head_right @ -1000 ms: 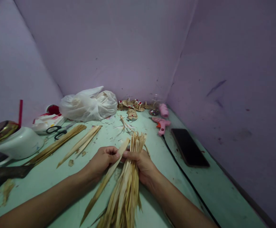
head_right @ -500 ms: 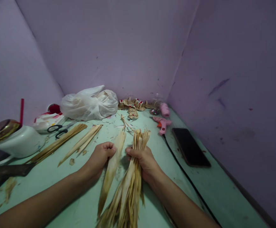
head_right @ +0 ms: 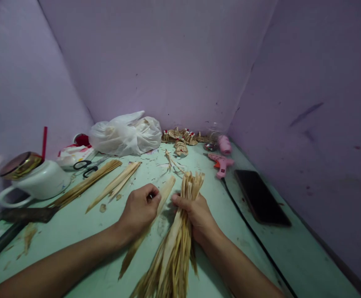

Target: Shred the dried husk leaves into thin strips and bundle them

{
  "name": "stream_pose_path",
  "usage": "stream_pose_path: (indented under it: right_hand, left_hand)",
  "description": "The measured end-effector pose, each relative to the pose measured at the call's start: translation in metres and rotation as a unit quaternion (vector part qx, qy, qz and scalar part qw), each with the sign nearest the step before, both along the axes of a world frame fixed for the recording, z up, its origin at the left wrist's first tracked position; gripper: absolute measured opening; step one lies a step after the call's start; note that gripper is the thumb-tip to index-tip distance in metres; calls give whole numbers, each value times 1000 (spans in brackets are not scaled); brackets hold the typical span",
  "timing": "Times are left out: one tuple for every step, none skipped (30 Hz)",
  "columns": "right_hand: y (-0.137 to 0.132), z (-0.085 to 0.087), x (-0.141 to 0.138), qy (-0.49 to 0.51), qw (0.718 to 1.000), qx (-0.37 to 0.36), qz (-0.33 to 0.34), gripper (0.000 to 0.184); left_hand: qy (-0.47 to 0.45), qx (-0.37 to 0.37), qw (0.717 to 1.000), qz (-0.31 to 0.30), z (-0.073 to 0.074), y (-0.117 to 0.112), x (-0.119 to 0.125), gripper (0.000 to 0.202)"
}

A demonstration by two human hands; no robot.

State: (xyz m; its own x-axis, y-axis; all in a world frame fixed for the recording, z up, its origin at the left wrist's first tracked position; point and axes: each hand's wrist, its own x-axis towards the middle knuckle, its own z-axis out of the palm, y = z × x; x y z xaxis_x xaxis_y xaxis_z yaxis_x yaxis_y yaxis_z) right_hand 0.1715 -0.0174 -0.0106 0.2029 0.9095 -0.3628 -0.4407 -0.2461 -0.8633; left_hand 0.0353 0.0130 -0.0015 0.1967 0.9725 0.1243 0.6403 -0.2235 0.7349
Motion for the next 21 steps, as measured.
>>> stream_pose_path:
  right_hand:
    - [-1, -1, 0, -1, 1000, 8, 15, 30]
    - [-2, -1, -1, 1, 999, 20, 36, 30]
    - [-2, -2, -2, 5, 998, 33, 57, 31]
    - [-3, -2, -2, 7, 996, 46, 71, 32]
    - [-4, -3, -3, 8, 995, 54, 78, 31]
    - [-4, -3, -3, 7, 995, 55, 79, 31]
    - [-3, -3, -3, 7, 996, 49, 74, 30]
    - [-3, -4, -3, 9, 997, 40, 69, 30]
    - [-2, -4, -2, 14, 997, 30, 64, 30]
    - [-1, -4, 0, 19, 998, 21, 58, 30]
    - [1, -4, 1, 24, 998, 17, 53, 30]
    - [1, -3, 2, 28, 998, 16, 50, 31]
    - [2, -3, 3, 31, 998, 18, 49, 31]
    - [2, -2, 4, 34, 998, 21, 49, 31]
    - [2, -1, 5, 37, 998, 25, 51, 31]
    - [1, 0, 5, 41, 997, 28, 57, 31]
    - [0, 1, 5, 46, 996, 32, 68, 32]
    - [-1, 3, 4, 51, 995, 35, 79, 33]
    - [-1, 4, 4, 55, 994, 39, 90, 34]
    - [-2, 5, 4, 55, 993, 40, 99, 34]
    - [-2, 5, 4, 54, 992, 42, 104, 34]
  left_hand:
    - [44, 35, 998, -8, 1, -3, -1, 11]
    - [78, 57, 995, -24, 2, -6, -1, 13]
    - [101, 73, 991, -46, 3, -9, -1, 14]
    - [115, 85, 987, -72, 4, -12, -1, 16]
    - [122, 94, 983, -98, 4, -14, 0, 18]
    - [120, 97, 980, -123, 4, -15, 0, 20]
    - [112, 93, 979, -143, 5, -15, 0, 21]
    - [96, 80, 979, -159, 6, -15, 0, 21]
    - [75, 61, 980, -171, 7, -13, 0, 22]
    - [53, 41, 981, -181, 8, -12, -1, 22]
    - [34, 26, 981, -189, 8, -10, -2, 23]
    - [19, 19, 981, -192, 8, -9, -3, 23]
    - [12, 17, 982, -187, 7, -7, -3, 23]
    - [7, 14, 985, -172, 6, -6, -3, 23]
    - [1, 6, 989, -149, 4, -4, -3, 21]
    - [-13, -7, 992, -123, 1, -2, -3, 19]
    - [-41, -26, 994, -99, -1, 0, -2, 20]
    - [-83, -52, 992, -83, -3, 3, -2, 24]
    - [-135, -90, 984, -76, -5, 5, -1, 30]
    - [-189, -141, 969, -78, -6, 7, 0, 33]
    - [-237, -203, 947, -82, -5, 9, 2, 30]
